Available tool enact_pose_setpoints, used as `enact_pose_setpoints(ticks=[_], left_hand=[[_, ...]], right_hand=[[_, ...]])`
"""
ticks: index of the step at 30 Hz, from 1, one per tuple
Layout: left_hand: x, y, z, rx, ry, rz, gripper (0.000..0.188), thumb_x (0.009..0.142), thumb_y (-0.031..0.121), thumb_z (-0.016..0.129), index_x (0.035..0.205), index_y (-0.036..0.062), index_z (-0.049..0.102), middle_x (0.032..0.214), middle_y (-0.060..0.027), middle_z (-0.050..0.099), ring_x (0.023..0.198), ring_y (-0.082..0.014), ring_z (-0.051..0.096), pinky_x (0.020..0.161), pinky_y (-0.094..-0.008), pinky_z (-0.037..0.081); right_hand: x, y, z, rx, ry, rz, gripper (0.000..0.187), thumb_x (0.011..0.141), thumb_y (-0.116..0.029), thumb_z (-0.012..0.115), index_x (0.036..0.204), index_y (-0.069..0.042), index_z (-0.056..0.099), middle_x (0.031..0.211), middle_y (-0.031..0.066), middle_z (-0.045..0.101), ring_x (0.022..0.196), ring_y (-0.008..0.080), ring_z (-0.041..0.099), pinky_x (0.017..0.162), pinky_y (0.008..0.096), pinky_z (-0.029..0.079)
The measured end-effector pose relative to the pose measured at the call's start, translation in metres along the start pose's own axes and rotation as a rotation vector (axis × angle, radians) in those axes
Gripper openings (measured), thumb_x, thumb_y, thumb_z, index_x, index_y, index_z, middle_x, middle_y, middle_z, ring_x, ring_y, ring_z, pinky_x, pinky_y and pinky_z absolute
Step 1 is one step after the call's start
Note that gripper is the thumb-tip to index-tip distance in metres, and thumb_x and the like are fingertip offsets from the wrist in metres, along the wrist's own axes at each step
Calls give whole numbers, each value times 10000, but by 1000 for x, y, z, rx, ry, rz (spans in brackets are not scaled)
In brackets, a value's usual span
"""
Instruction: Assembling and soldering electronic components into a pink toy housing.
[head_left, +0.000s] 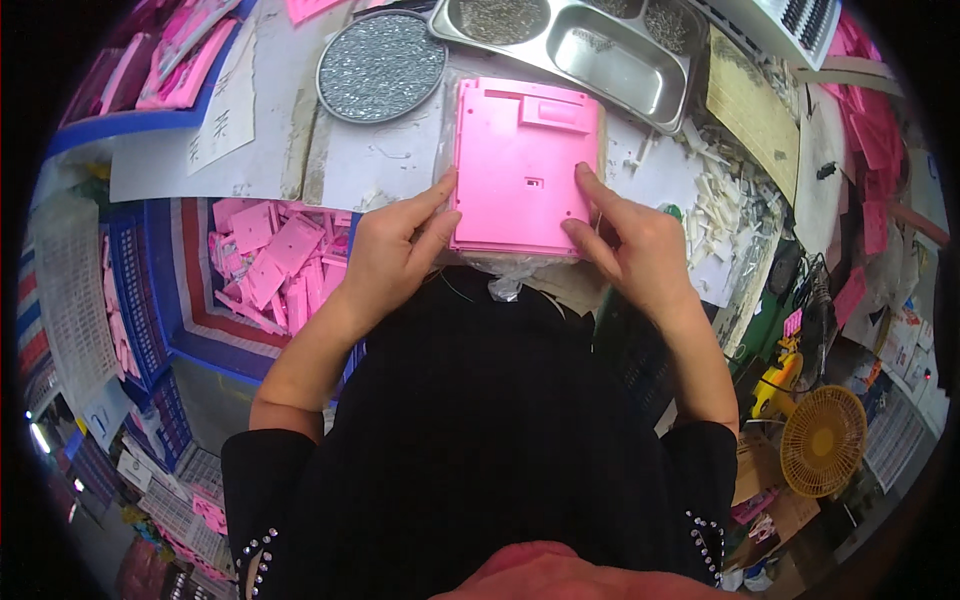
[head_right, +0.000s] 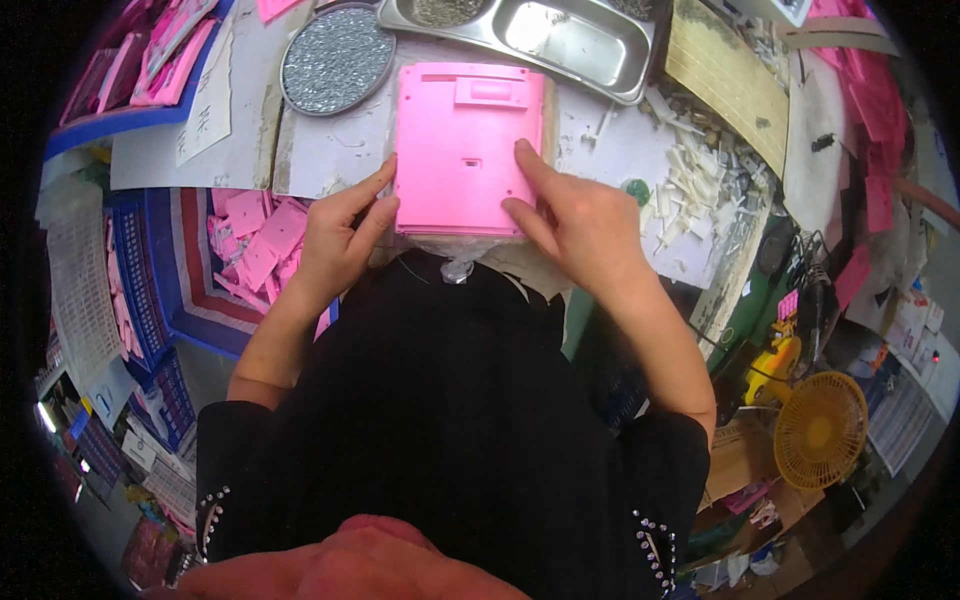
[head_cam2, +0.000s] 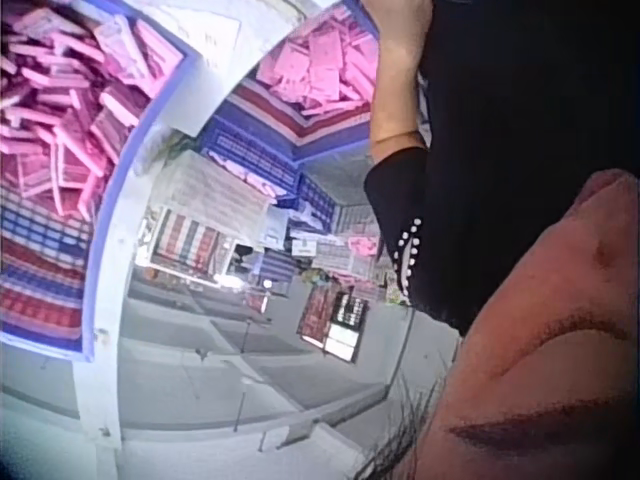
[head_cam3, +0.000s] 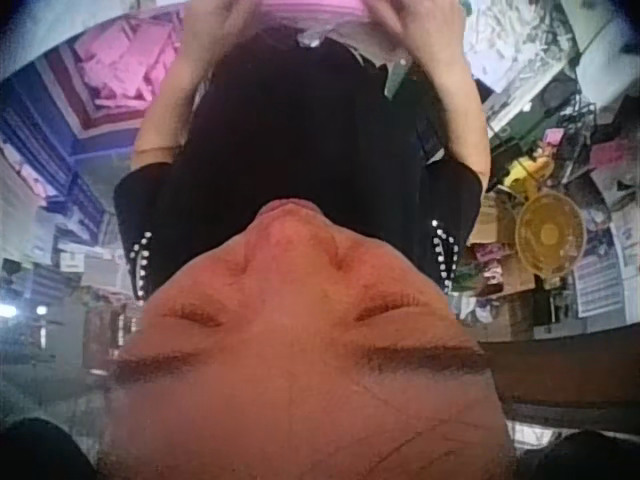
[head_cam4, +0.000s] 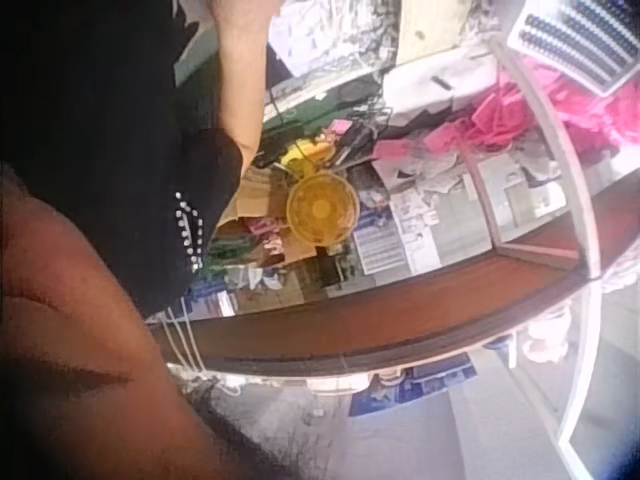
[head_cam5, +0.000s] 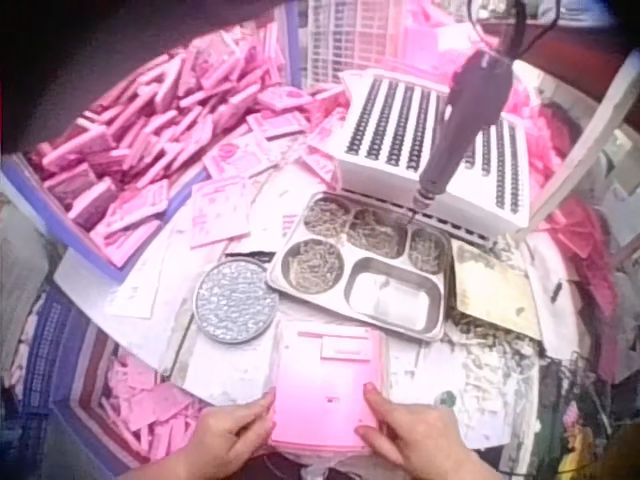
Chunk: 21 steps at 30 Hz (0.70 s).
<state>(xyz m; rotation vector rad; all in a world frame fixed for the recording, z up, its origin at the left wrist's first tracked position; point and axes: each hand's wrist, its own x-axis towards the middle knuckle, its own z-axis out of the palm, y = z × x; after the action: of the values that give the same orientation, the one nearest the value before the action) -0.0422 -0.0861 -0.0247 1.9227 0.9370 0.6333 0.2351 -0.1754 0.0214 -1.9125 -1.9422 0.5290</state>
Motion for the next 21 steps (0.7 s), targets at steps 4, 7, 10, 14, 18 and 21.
enact_pose_setpoints(ticks=[4,7,10,14,18,21], left_hand=[[-8,0,-4,-220,-96,-63,619,914,74,729,1491,10,514,763,-50,573,584,-112,502,585,-280,460],[-12,8,-9,-207,-219,-109,832,892,-42,692,1613,23,283,866,-5,502,712,-65,480,659,-212,426],[-17,-6,5,-342,-143,-87,952,854,-83,720,1624,44,175,878,-11,495,730,-71,487,653,-217,424],[-22,-15,11,-362,-93,11,914,864,-78,727,1590,48,186,872,-27,519,732,-77,512,651,-217,436],[-24,-23,16,-346,-55,91,875,858,-72,749,1555,39,232,861,-38,530,720,-86,524,630,-225,444],[-23,-24,14,-307,-63,135,867,854,-68,760,1546,36,250,846,-42,535,699,-95,526,610,-235,446]], right_hand=[[19,-5,-6,-96,96,-198,502,811,-285,797,1263,-101,682,911,96,680,835,287,679,710,400,549],[47,-34,1,45,68,-520,506,751,-252,817,1213,-97,684,1141,115,658,1113,329,621,917,453,516],[66,-39,26,146,-54,-669,549,744,-181,816,1263,-80,670,1272,138,635,1277,358,549,1029,514,460],[65,-34,33,126,-121,-702,552,747,-182,823,1257,-50,657,1313,107,628,1352,354,523,1101,560,417],[65,-39,35,89,-146,-699,511,752,-174,817,1224,-46,670,1293,97,632,1354,341,519,1124,564,403],[65,-40,36,65,-133,-702,470,757,-166,805,1191,-32,684,1253,91,639,1341,315,518,1135,546,399]])
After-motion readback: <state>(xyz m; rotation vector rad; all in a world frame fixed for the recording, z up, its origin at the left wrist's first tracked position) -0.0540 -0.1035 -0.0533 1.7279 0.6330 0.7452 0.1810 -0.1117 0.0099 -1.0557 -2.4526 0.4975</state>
